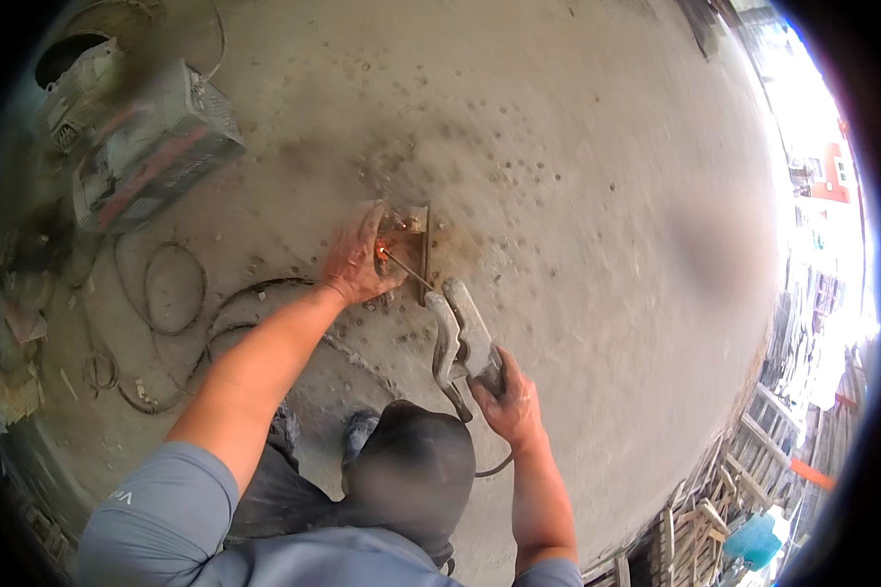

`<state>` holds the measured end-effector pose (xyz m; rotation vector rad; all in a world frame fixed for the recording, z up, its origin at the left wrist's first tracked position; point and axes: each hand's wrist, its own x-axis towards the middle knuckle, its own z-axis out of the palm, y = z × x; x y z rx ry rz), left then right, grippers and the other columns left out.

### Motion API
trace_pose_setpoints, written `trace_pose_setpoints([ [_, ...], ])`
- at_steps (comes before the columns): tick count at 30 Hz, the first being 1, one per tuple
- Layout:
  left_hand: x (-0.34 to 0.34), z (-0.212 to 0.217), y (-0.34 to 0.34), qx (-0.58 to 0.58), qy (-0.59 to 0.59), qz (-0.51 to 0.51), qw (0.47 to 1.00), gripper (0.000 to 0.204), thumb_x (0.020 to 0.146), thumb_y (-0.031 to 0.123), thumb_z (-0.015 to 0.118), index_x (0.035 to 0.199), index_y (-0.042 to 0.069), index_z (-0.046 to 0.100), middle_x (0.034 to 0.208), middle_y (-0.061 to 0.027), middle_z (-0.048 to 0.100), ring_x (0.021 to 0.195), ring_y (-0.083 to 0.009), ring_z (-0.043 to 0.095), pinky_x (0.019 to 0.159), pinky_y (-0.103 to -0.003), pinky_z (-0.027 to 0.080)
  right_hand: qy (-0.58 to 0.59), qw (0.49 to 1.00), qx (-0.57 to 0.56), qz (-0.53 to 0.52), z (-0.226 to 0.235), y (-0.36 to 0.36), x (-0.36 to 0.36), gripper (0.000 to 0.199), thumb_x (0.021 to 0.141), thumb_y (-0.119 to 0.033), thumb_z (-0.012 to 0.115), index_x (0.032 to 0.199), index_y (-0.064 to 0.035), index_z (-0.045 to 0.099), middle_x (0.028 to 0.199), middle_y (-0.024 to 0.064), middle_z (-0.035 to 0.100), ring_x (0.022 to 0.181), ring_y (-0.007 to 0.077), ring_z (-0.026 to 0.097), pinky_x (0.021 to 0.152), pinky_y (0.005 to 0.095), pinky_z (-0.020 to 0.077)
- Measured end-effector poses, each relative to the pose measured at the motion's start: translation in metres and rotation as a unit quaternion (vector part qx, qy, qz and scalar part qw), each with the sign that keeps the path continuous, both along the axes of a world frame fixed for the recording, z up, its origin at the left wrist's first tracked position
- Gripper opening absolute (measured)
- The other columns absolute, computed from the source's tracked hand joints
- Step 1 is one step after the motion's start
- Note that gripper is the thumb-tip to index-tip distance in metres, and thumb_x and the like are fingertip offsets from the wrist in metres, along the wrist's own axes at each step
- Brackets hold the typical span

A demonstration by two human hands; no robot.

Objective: The person moves a plastic basket and then welds a metal piece on the floor using a welding torch. Sparks are visible during the welding process.

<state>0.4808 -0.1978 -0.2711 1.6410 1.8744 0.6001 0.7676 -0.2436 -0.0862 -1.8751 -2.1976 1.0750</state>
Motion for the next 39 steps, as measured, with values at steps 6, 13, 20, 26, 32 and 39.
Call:
trace_pose_setpoints([
  [6,0.004,-0.006,0.000,0.073,0.026,0.015,0.997,0.122,0.066,0.056,0.080,0.156,0.006,0.015,0.160,-0.0183,0.020,0.148,-0.0360,0.021,0.122,-0.051,0.016,-0.010,0.996,0.050,0.075,-0.004,0.006,-0.016,0.058,0.080,-0.012,0.074,0.132,0.0007,0.052,0.094,0.0215,0.070,0.085,0.0338,0.071,0.075,0.0392,0.0555],
  [13,-0.006,0.011,0.005,0.020,0.076,0.001,0.997,0.110,0.074,0.059,0.074,0.153,0.002,0.025,0.153,-0.0228,0.031,0.146,-0.0333,0.025,0.121,-0.048,0.019,-0.035,0.985,0.072,0.151,-0.009,0.010,-0.010,0.065,0.079,-0.003,0.071,0.139,0.0015,0.044,0.097,0.0220,0.070,0.087,0.0353,0.072,0.074,0.0377,0.0563],
  [20,-0.008,0.025,0.003,0.048,-0.021,0.000,0.999,0.117,0.066,0.055,0.082,0.149,-0.006,0.026,0.154,-0.0245,0.028,0.144,-0.0365,0.026,0.121,-0.050,0.017,-0.044,0.994,0.016,0.096,0.000,0.011,-0.015,0.057,0.083,-0.013,0.074,0.133,0.0007,0.051,0.102,0.0196,0.071,0.091,0.0270,0.072,0.078,0.0354,0.0558],
  [26,-0.002,0.013,0.008,0.044,-0.050,-0.006,0.998,0.123,0.061,0.056,0.086,0.155,0.010,0.022,0.155,-0.0223,0.026,0.146,-0.0387,0.022,0.116,-0.053,0.029,0.032,0.998,0.032,0.040,-0.018,-0.002,0.001,0.050,0.083,-0.018,0.076,0.125,-0.0003,0.056,0.086,0.0163,0.070,0.072,0.0304,0.069,0.063,0.0395,0.0540],
  [32,-0.012,0.000,-0.007,0.066,0.028,-0.044,0.996,0.127,0.061,0.069,0.078,0.153,0.004,0.021,0.154,-0.0209,0.027,0.145,-0.0384,0.025,0.120,-0.050,0.022,0.072,0.983,-0.082,-0.146,-0.005,0.016,0.008,0.033,0.087,-0.017,0.070,0.111,0.0030,0.062,0.078,0.0068,0.066,0.068,0.0138,0.059,0.064,0.0312,0.0498],
  [39,-0.025,-0.035,-0.020,-0.029,0.046,0.058,0.997,0.127,0.062,0.071,0.078,0.153,0.004,0.021,0.154,-0.0226,0.030,0.142,-0.0429,0.029,0.116,-0.049,0.030,0.101,0.978,-0.057,-0.174,0.010,-0.007,0.029,0.040,0.083,-0.013,0.072,0.117,0.0029,0.061,0.080,0.0052,0.065,0.070,0.0112,0.057,0.067,0.0290,0.0491],
])
